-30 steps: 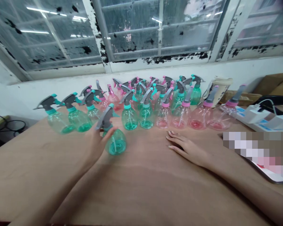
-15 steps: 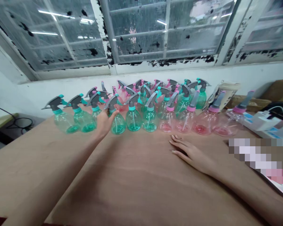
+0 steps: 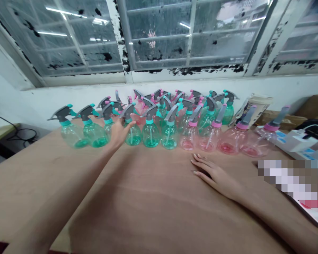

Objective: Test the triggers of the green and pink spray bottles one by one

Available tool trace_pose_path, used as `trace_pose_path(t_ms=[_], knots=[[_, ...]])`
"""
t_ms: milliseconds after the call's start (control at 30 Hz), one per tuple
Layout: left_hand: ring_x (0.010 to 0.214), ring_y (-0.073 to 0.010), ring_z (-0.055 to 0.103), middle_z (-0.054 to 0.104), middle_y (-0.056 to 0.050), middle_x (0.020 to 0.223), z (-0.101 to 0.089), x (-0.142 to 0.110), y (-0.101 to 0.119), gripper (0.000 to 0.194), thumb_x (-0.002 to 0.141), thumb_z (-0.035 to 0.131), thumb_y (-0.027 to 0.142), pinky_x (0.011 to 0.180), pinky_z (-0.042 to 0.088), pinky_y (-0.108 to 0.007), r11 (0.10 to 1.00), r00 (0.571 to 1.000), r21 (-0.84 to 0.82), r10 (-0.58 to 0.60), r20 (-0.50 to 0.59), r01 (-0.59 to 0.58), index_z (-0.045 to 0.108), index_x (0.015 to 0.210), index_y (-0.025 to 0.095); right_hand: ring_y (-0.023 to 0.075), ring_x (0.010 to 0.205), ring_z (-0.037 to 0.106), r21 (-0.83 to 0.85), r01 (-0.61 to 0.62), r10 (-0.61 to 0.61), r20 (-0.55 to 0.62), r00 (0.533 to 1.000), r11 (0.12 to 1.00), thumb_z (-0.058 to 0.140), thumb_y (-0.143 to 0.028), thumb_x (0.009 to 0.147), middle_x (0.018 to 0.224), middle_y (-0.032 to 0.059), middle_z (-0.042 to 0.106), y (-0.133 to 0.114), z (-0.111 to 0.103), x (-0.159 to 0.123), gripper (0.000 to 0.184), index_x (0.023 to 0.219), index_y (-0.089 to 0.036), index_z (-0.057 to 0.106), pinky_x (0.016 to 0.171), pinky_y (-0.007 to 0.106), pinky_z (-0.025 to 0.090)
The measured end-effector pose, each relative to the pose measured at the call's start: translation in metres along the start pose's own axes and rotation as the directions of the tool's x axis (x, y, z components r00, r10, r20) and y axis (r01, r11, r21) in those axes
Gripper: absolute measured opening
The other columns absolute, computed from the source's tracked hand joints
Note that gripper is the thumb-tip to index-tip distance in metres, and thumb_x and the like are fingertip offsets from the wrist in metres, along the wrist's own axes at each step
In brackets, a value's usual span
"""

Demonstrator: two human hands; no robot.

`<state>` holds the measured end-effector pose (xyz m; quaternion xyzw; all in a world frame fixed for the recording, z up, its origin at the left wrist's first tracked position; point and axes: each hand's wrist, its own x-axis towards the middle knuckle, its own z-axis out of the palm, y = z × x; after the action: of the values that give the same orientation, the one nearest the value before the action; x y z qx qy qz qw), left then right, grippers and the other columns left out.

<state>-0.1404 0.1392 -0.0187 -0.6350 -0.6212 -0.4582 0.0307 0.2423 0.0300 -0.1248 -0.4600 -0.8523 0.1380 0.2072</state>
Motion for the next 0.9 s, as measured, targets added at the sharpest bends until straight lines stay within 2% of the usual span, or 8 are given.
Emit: trace_pose_path(t_ms=[100, 200, 300, 400, 533, 633, 733, 900], knots=[[0.110, -0.0302, 0.061, 0.066, -0.014, 0.114, -0.006, -0.014, 0.000, 0.056, 0.078, 0.067, 0.046, 0.091, 0.048, -0.041, 0.997, 0.999, -0.075, 0.022, -0.027, -0.024, 0.050, 0.123, 0.017, 0.0254, 0.140, 0.029, 0.000, -0.007, 0.007, -0.001, 1.000, 1.000, 0.038, -0.052, 0.094, 0.150, 0.0069, 0.036, 0.000, 0.000, 0.000, 0.055, 0.138, -0.020, 0.047, 0.115, 0.050, 0.026], [0.119, -0.0264, 0.056, 0.058, -0.013, 0.129, -0.021, -0.036, 0.002, 0.060, 0.081, 0.064, 0.042, 0.097, 0.048, -0.041, 0.989, 0.997, -0.138, 0.042, -0.067, -0.051, 0.040, 0.132, 0.021, 0.0254, 0.140, 0.029, -0.001, -0.003, 0.003, -0.002, 1.000, 1.000, 0.037, -0.052, 0.095, 0.150, 0.0071, 0.036, 0.000, 0.001, 0.000, 0.055, 0.137, -0.020, 0.048, 0.115, 0.050, 0.026], [0.110, -0.0247, 0.062, 0.060, -0.011, 0.124, -0.036, -0.058, 0.007, 0.052, 0.082, 0.061, 0.037, 0.091, 0.052, -0.042, 0.985, 0.995, -0.164, 0.038, -0.091, -0.053, 0.041, 0.128, 0.023, 0.0261, 0.139, 0.030, 0.005, 0.004, -0.003, -0.009, 1.000, 1.000, 0.038, -0.052, 0.094, 0.150, 0.0078, 0.038, 0.000, 0.002, 0.001, 0.055, 0.137, -0.020, 0.049, 0.115, 0.050, 0.026], [0.105, -0.0241, 0.065, 0.065, -0.010, 0.114, -0.037, -0.072, 0.018, 0.040, 0.083, 0.061, 0.035, 0.083, 0.056, -0.039, 0.982, 0.998, -0.180, 0.057, -0.022, -0.060, 0.049, 0.118, 0.021, 0.0268, 0.139, 0.031, 0.020, 0.010, -0.009, -0.028, 1.000, 1.000, 0.040, -0.052, 0.094, 0.149, 0.0074, 0.040, 0.001, 0.004, 0.001, 0.054, 0.137, -0.021, 0.049, 0.114, 0.051, 0.026], [0.108, -0.0255, 0.064, 0.067, -0.012, 0.114, -0.011, -0.069, 0.043, 0.035, 0.084, 0.062, 0.033, 0.084, 0.056, -0.038, 0.985, 0.997, -0.167, 0.049, 0.063, -0.037, 0.053, 0.115, 0.018, 0.0275, 0.138, 0.033, 0.034, 0.012, -0.010, -0.063, 0.998, 0.999, 0.041, -0.052, 0.093, 0.147, 0.0076, 0.042, -0.001, 0.005, 0.001, 0.052, 0.135, -0.022, 0.052, 0.113, 0.051, 0.028], [0.118, -0.0260, 0.057, 0.061, -0.014, 0.125, 0.020, -0.057, 0.061, 0.042, 0.083, 0.066, 0.027, 0.098, 0.047, -0.042, 0.992, 0.997, -0.123, 0.038, 0.070, -0.030, 0.051, 0.121, 0.016, 0.0274, 0.137, 0.034, 0.034, 0.025, -0.022, -0.088, 0.996, 0.999, 0.041, -0.051, 0.093, 0.147, 0.0082, 0.043, -0.002, 0.005, 0.001, 0.050, 0.133, -0.023, 0.053, 0.113, 0.052, 0.028], [0.120, -0.0284, 0.053, 0.057, -0.017, 0.129, 0.043, -0.047, 0.074, 0.049, 0.083, 0.068, 0.027, 0.099, 0.045, -0.045, 0.999, 0.998, -0.042, 0.007, 0.060, -0.005, 0.050, 0.126, 0.011, 0.0268, 0.137, 0.034, 0.017, 0.041, -0.039, -0.091, 0.995, 0.999, 0.040, -0.050, 0.094, 0.146, 0.0096, 0.043, -0.002, 0.006, 0.002, 0.051, 0.133, -0.021, 0.054, 0.113, 0.051, 0.028], [0.101, -0.0228, 0.061, 0.058, -0.009, 0.121, 0.050, -0.045, 0.084, 0.032, 0.092, 0.057, 0.030, 0.084, 0.053, -0.044, 0.993, 0.996, 0.109, -0.042, 0.082, 0.033, 0.055, 0.121, 0.017, 0.0269, 0.137, 0.035, 0.009, 0.047, -0.046, -0.109, 0.993, 0.999, 0.041, -0.050, 0.094, 0.146, 0.0093, 0.044, 0.001, 0.007, 0.001, 0.050, 0.133, -0.022, 0.054, 0.113, 0.051, 0.028]])
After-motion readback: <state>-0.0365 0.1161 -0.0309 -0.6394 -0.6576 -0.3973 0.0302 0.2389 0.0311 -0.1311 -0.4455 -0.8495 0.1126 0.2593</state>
